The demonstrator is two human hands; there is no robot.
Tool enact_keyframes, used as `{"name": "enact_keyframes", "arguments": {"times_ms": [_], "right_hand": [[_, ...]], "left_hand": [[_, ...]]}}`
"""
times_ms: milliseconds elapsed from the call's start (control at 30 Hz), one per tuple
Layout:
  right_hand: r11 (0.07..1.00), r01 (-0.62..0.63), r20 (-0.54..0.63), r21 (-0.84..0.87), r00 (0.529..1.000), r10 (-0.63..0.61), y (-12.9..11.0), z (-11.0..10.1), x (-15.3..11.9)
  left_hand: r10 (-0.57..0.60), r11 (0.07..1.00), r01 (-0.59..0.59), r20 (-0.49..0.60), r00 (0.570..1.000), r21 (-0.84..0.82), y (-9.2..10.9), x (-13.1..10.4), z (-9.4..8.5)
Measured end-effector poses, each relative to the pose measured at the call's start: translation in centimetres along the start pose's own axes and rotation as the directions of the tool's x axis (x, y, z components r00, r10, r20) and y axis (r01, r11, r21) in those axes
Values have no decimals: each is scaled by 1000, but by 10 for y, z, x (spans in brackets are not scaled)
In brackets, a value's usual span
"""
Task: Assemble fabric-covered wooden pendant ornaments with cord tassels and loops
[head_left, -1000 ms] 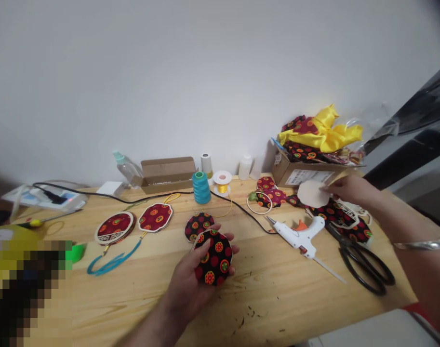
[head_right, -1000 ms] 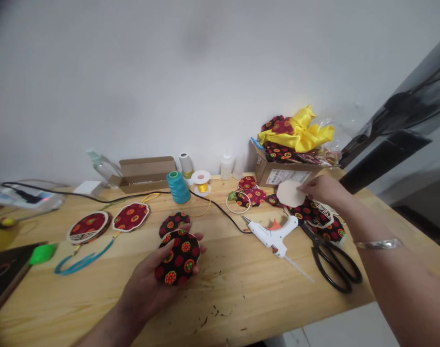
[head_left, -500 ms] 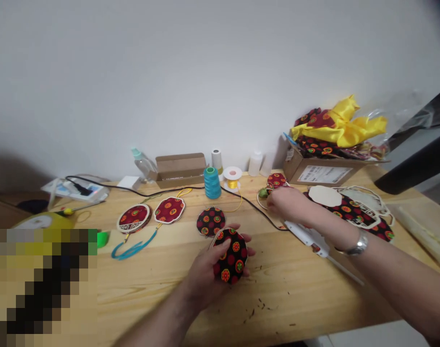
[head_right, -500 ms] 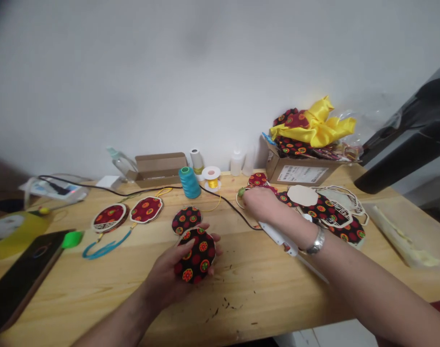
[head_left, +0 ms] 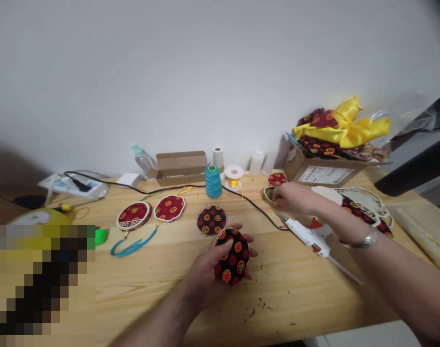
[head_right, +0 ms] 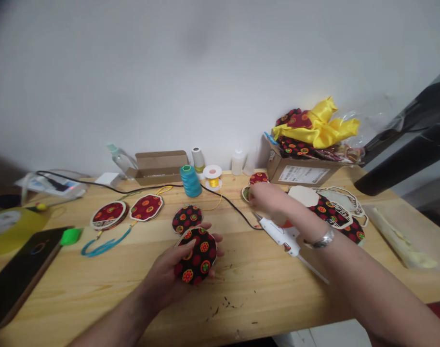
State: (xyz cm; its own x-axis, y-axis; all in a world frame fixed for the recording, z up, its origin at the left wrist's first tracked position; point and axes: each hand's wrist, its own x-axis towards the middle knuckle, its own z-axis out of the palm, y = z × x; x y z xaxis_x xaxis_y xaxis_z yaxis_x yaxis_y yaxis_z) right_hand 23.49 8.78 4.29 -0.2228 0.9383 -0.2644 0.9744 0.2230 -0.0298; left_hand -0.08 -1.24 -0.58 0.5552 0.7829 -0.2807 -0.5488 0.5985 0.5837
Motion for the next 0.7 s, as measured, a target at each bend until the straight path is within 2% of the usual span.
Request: {"name": "enact_keyframes", "arguments": {"times_ms": [100, 133, 167, 233, 300, 367, 400, 433, 500, 567, 600, 633, 667, 700], "right_hand": [[980, 10, -30, 197, 1000, -4, 25, -10, -9], [928, -7, -42, 373, 999, 24, 34, -12, -12], [840, -21, -40, 542, 998, 51, 42, -12, -14], [608, -40, -22, 793, 995, 94, 55, -10, -19], [423, -42, -22, 905, 989, 146, 57, -9, -25], [348, 7, -84, 938, 975, 207, 46, -10, -34], [362, 59, -149, 930, 963, 227, 36, -10, -40], [415, 130, -237, 901, 946, 220, 22, -9, -46], [619, 228, -419, 751, 890, 181, -10, -2, -60], [812, 299, -574, 501, 817, 53, -43, 13, -73], [857, 352, -629, 376, 776, -43, -58, 22, -79], [867, 435, -681, 243, 713, -167, -71, 32, -83], [848, 513, -728, 137, 632, -265, -83, 42, -87], [831, 553, -743, 68, 583, -328, -92, 50, -90]], "left_hand": [[-1, 999, 1, -1, 1000, -33, 2, -1, 2], [-3, 999, 3, 0, 1000, -42, 2, -1, 2], [-6, 999, 6, 0, 1000, -50, 3, -1, 3], [-15, 998, 15, 0, 1000, -67, 4, -1, 3], [-19, 996, 19, 6, 1000, -88, 4, 0, 2], [-16, 994, 17, 19, 1000, -111, 5, 0, 2], [-10, 993, 13, 24, 1000, -119, 5, 0, 1], [-5, 992, 8, 29, 1000, -126, 5, 0, 1], [6, 991, -2, 31, 1000, -135, 6, 0, 1], [10, 989, -7, 24, 1000, -150, 5, 1, 1], [14, 986, -10, 23, 1000, -165, 5, 1, 1], [17, 983, -12, 25, 1000, -181, 5, 1, 0], [18, 980, -12, 29, 999, -198, 4, 1, 0], [21, 977, -13, 35, 999, -214, 4, 2, 0]]}}
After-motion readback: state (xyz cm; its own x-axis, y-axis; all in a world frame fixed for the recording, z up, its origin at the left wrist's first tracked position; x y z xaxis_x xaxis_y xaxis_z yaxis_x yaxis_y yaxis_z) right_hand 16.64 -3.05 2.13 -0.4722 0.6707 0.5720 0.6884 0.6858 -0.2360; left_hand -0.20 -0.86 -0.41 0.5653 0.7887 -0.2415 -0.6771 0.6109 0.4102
